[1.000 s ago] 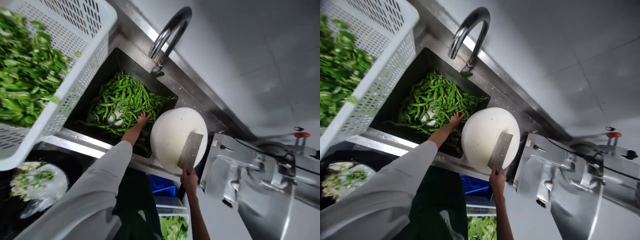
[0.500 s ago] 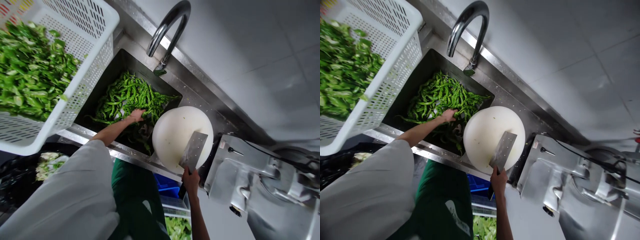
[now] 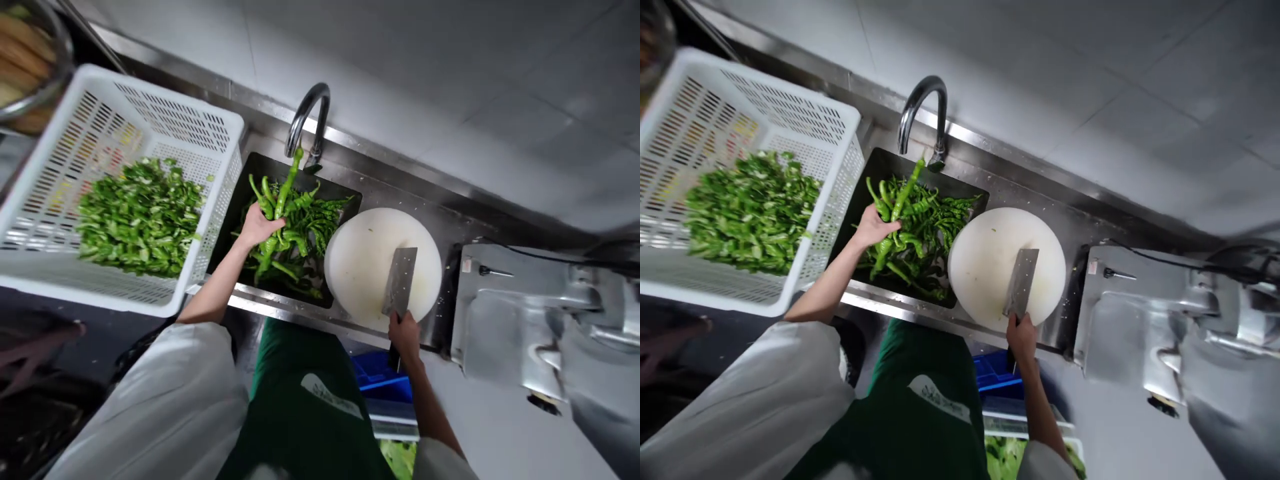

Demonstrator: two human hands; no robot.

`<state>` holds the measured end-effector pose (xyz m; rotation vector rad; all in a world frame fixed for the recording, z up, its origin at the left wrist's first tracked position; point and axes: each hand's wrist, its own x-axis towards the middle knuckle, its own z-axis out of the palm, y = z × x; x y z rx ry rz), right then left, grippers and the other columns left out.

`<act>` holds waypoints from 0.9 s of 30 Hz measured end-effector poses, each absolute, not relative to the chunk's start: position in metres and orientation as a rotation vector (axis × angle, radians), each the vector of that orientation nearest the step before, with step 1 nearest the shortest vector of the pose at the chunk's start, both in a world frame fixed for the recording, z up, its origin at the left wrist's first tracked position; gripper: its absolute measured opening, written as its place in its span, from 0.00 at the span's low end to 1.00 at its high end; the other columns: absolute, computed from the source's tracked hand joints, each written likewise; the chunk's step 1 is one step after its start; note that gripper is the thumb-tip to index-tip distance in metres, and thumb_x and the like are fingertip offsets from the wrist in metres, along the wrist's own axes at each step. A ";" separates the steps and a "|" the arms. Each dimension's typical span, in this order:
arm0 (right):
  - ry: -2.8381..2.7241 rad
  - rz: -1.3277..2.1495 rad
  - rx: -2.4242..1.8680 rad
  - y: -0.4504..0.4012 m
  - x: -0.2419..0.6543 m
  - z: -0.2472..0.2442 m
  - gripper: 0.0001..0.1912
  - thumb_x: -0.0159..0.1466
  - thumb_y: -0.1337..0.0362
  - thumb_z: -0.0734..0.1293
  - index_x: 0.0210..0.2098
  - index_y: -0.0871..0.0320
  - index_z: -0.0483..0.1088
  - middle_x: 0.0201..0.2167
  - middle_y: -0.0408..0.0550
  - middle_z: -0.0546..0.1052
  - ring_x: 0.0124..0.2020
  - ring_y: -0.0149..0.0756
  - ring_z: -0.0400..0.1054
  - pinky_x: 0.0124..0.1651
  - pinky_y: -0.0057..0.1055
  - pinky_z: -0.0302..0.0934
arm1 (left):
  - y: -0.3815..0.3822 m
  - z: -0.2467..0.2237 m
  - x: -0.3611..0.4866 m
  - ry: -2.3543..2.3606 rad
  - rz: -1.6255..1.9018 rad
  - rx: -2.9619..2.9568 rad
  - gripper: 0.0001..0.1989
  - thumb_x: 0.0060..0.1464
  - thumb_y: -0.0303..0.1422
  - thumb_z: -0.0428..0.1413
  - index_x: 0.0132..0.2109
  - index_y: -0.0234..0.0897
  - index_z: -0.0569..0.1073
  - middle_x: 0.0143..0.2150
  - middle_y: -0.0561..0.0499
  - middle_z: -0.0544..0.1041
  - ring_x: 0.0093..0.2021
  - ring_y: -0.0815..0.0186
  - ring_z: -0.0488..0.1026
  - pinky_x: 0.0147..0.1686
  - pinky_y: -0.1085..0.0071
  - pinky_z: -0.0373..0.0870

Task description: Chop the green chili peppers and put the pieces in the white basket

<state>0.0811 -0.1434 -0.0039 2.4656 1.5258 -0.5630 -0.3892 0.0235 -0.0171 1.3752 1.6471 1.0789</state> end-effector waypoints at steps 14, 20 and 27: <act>1.616 -0.568 2.409 -0.138 0.057 0.011 0.15 0.72 0.65 0.60 0.51 0.67 0.72 0.38 0.63 0.80 0.41 0.44 0.76 0.42 0.32 0.61 | 0.034 -0.017 -0.373 1.808 0.743 1.694 0.17 0.50 0.30 0.55 0.47 0.31 0.74 0.42 0.45 0.79 0.43 0.59 0.76 0.49 0.63 0.73; 1.804 -0.737 2.388 -0.138 0.106 -0.004 0.14 0.72 0.63 0.60 0.41 0.65 0.73 0.36 0.59 0.79 0.40 0.41 0.75 0.40 0.29 0.59 | 0.014 0.008 -0.334 1.898 0.663 1.915 0.19 0.52 0.28 0.57 0.52 0.32 0.72 0.53 0.38 0.74 0.54 0.52 0.74 0.59 0.56 0.69; 1.875 -1.087 2.471 -0.145 0.182 -0.009 0.13 0.71 0.60 0.60 0.39 0.60 0.71 0.24 0.48 0.74 0.28 0.37 0.70 0.32 0.28 0.55 | 0.041 0.029 -0.277 1.827 0.869 1.456 0.16 0.50 0.43 0.64 0.36 0.34 0.74 0.37 0.45 0.79 0.44 0.56 0.76 0.46 0.61 0.76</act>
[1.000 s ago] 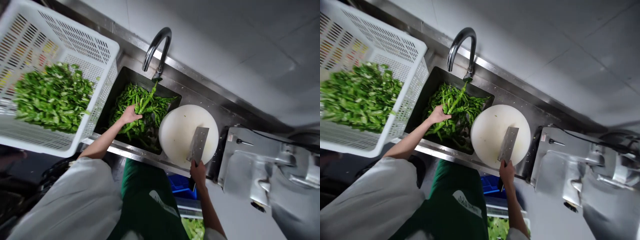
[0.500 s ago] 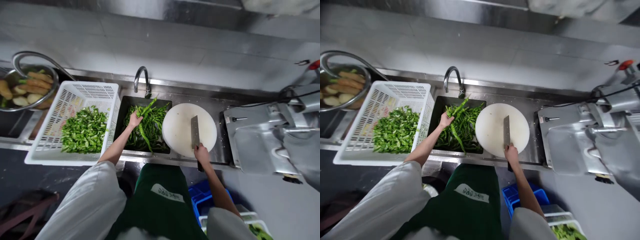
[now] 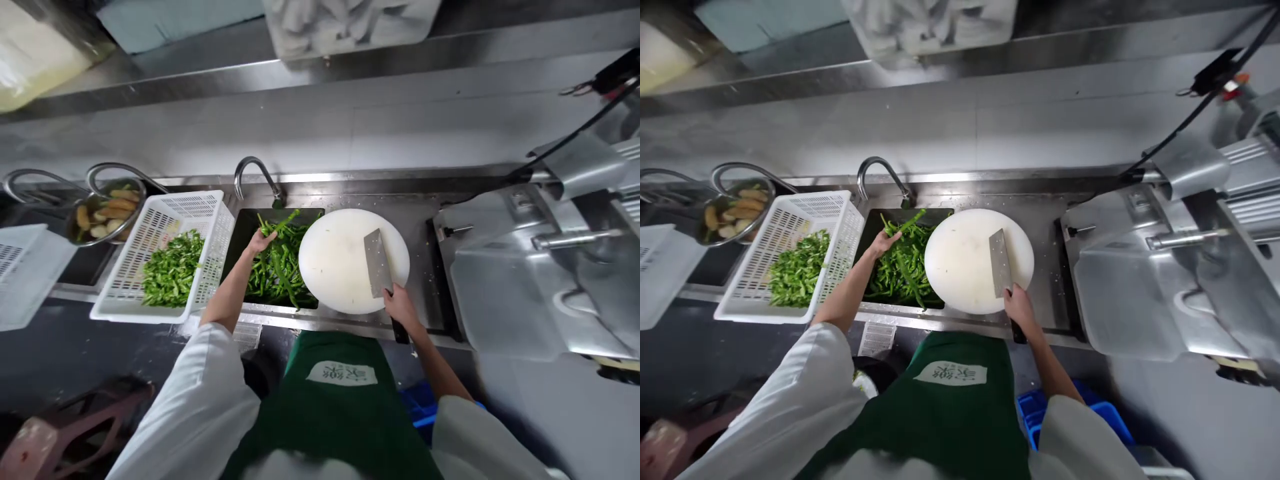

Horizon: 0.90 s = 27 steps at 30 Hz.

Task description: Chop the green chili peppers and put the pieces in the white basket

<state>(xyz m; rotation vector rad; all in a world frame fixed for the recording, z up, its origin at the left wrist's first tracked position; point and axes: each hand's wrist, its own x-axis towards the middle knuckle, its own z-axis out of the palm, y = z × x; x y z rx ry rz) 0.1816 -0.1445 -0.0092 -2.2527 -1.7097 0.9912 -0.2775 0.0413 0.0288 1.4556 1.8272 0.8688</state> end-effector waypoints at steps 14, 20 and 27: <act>-1.740 0.935 -2.337 -0.150 0.223 -0.007 0.14 0.72 0.61 0.59 0.44 0.63 0.72 0.39 0.59 0.80 0.41 0.44 0.74 0.39 0.31 0.55 | -0.001 0.058 -0.109 1.773 -0.068 2.579 0.13 0.64 0.26 0.49 0.52 0.39 0.74 0.50 0.39 0.76 0.54 0.50 0.71 0.59 0.53 0.62; -1.658 0.941 -2.453 -0.155 0.229 -0.005 0.15 0.73 0.61 0.57 0.46 0.65 0.71 0.39 0.60 0.79 0.41 0.45 0.73 0.40 0.31 0.55 | -0.031 -0.008 0.000 1.290 -0.298 2.542 0.33 0.61 0.38 0.60 0.70 0.38 0.63 0.57 0.35 0.70 0.59 0.45 0.66 0.59 0.51 0.61; -1.521 1.037 -2.443 -0.160 0.233 -0.014 0.16 0.73 0.59 0.57 0.45 0.63 0.72 0.37 0.58 0.79 0.39 0.44 0.73 0.39 0.31 0.56 | 0.033 0.002 -0.071 1.093 -0.263 2.476 0.28 0.63 0.28 0.49 0.69 0.43 0.66 0.68 0.41 0.65 0.72 0.47 0.51 0.67 0.44 0.51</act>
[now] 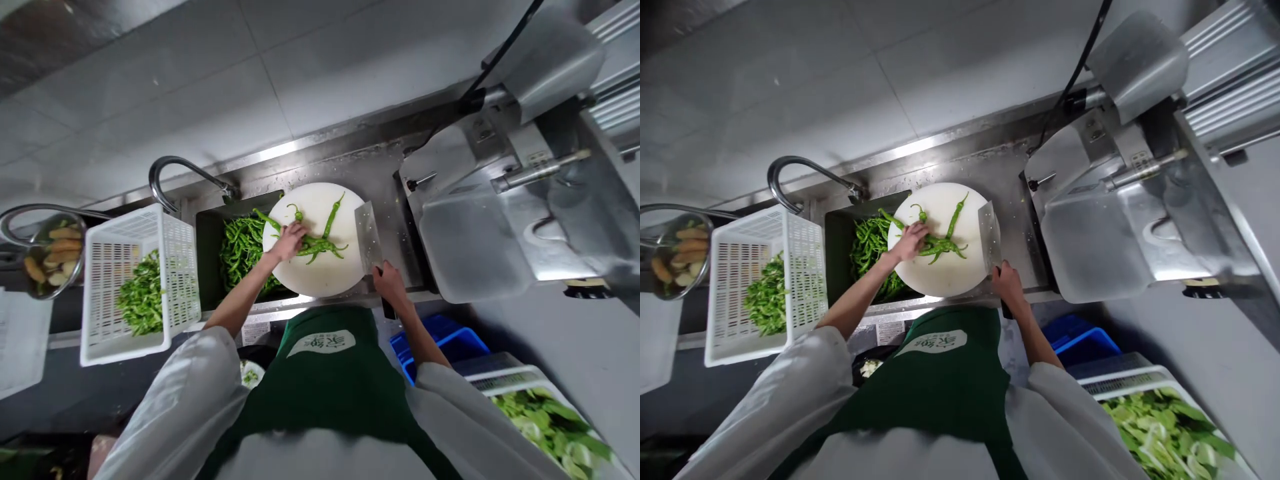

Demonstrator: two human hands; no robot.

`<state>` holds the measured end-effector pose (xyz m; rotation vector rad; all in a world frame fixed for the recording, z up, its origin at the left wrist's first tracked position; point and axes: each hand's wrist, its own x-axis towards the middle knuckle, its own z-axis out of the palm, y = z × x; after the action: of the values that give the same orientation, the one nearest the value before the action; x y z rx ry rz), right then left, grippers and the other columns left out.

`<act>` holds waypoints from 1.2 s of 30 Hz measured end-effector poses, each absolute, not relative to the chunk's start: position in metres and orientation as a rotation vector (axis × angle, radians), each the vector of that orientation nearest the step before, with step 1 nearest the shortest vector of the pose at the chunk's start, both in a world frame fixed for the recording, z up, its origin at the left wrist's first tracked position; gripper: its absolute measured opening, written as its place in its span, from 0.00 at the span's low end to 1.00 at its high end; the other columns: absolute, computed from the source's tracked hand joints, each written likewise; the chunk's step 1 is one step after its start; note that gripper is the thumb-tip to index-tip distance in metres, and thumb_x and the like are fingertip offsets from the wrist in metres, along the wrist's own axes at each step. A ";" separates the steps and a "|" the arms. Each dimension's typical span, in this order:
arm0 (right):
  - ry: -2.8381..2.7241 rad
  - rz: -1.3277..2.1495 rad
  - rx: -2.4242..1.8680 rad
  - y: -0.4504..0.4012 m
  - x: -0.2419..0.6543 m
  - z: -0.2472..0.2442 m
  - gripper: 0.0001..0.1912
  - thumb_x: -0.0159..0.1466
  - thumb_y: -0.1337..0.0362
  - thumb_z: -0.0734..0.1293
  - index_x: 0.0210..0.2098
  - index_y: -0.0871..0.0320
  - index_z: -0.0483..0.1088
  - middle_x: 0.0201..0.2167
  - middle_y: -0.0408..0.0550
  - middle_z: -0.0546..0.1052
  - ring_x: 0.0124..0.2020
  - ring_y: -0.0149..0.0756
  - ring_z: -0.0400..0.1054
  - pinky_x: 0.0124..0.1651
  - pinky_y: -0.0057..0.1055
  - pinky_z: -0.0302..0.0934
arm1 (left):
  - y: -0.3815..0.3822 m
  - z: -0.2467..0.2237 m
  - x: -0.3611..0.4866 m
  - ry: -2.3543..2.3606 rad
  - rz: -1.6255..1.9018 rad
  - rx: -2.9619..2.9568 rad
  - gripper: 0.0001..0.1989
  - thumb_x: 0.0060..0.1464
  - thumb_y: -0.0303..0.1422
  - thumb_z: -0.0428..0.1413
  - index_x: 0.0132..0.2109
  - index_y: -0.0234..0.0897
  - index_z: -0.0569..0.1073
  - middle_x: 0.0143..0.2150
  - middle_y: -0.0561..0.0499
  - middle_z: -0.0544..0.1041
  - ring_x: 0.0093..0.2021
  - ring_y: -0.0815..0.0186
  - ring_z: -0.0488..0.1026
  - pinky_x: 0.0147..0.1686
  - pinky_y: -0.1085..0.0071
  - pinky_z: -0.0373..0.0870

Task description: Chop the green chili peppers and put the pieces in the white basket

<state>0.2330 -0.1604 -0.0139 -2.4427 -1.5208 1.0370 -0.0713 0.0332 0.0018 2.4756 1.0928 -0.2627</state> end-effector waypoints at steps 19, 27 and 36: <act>-1.448 1.096 -2.498 -0.152 0.235 -0.012 0.18 0.72 0.58 0.58 0.50 0.64 0.72 0.40 0.61 0.79 0.44 0.47 0.73 0.43 0.33 0.59 | 0.026 0.001 -0.102 1.050 -0.260 2.580 0.23 0.62 0.34 0.54 0.64 0.46 0.71 0.64 0.42 0.67 0.66 0.49 0.61 0.66 0.46 0.54; -1.437 1.096 -2.515 -0.151 0.234 -0.008 0.19 0.72 0.58 0.58 0.51 0.65 0.71 0.40 0.61 0.79 0.44 0.47 0.73 0.43 0.33 0.59 | 0.054 -0.011 -0.053 1.437 -0.175 2.247 0.23 0.64 0.41 0.54 0.62 0.40 0.73 0.41 0.43 0.80 0.46 0.52 0.77 0.51 0.58 0.71; -1.393 1.103 -2.498 -0.152 0.235 -0.012 0.17 0.72 0.57 0.59 0.49 0.64 0.72 0.40 0.60 0.80 0.43 0.47 0.73 0.43 0.33 0.59 | 0.078 -0.010 -0.023 1.861 0.319 1.933 0.11 0.59 0.30 0.56 0.50 0.39 0.73 0.38 0.46 0.81 0.39 0.57 0.78 0.45 0.63 0.70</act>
<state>0.2355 -0.1524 -0.0119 -2.4982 -1.3932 1.1029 -0.0234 0.0779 -0.0101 1.9330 1.8615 0.3185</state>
